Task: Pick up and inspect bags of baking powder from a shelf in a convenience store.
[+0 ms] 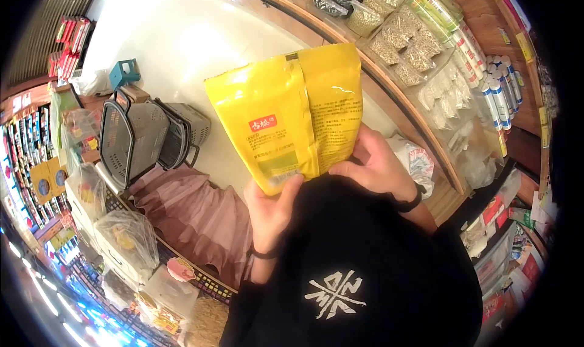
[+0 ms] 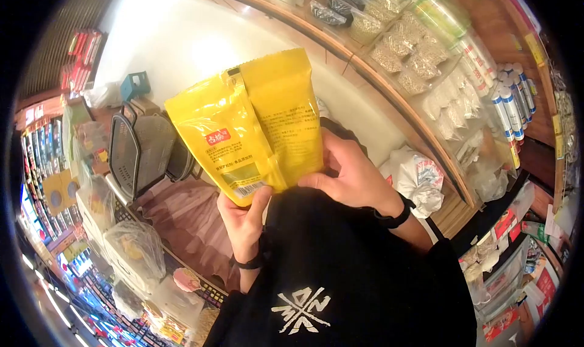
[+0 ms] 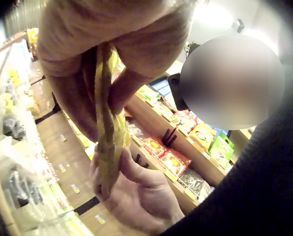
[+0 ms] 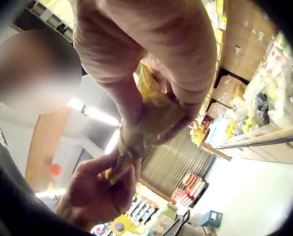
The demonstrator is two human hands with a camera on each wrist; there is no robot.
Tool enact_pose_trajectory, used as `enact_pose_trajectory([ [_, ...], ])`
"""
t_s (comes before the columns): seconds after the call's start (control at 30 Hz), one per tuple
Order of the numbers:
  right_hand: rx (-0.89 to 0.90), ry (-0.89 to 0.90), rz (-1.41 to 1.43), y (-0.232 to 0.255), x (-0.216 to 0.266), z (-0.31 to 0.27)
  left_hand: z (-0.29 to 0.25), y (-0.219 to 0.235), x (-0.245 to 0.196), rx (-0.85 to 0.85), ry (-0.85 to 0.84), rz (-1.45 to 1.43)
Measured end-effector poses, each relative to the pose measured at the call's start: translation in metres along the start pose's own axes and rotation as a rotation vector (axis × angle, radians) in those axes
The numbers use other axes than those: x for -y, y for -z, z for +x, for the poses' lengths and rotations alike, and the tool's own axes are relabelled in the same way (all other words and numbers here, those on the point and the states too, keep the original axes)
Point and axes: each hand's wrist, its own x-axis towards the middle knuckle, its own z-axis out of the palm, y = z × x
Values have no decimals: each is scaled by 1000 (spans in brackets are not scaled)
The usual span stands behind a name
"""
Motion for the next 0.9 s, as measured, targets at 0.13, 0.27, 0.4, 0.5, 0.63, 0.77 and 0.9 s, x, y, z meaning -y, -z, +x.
enact_pose_trajectory([
  [0.13,-209,174,-360,7,14,37,62,-13,-20,-92,-128,-46],
  [0.27,-330,361,-689,20,39,96,106,-13,-44,11,-239,40],
  [0.4,-220,424,-815,18,43,156,126,-25,-35,119,-25,-244],
  [0.5,-6,707,-955,5,26,184,133,-28,-20,75,-41,-393],
  [0.63,283,669,-860,-17,16,204,149,-10,-33,-321,111,-629],
  [0.77,433,520,-791,-33,28,226,145,21,-24,-521,182,-665],
  [0.9,265,304,-683,-40,16,246,132,66,-51,-473,145,-244],
])
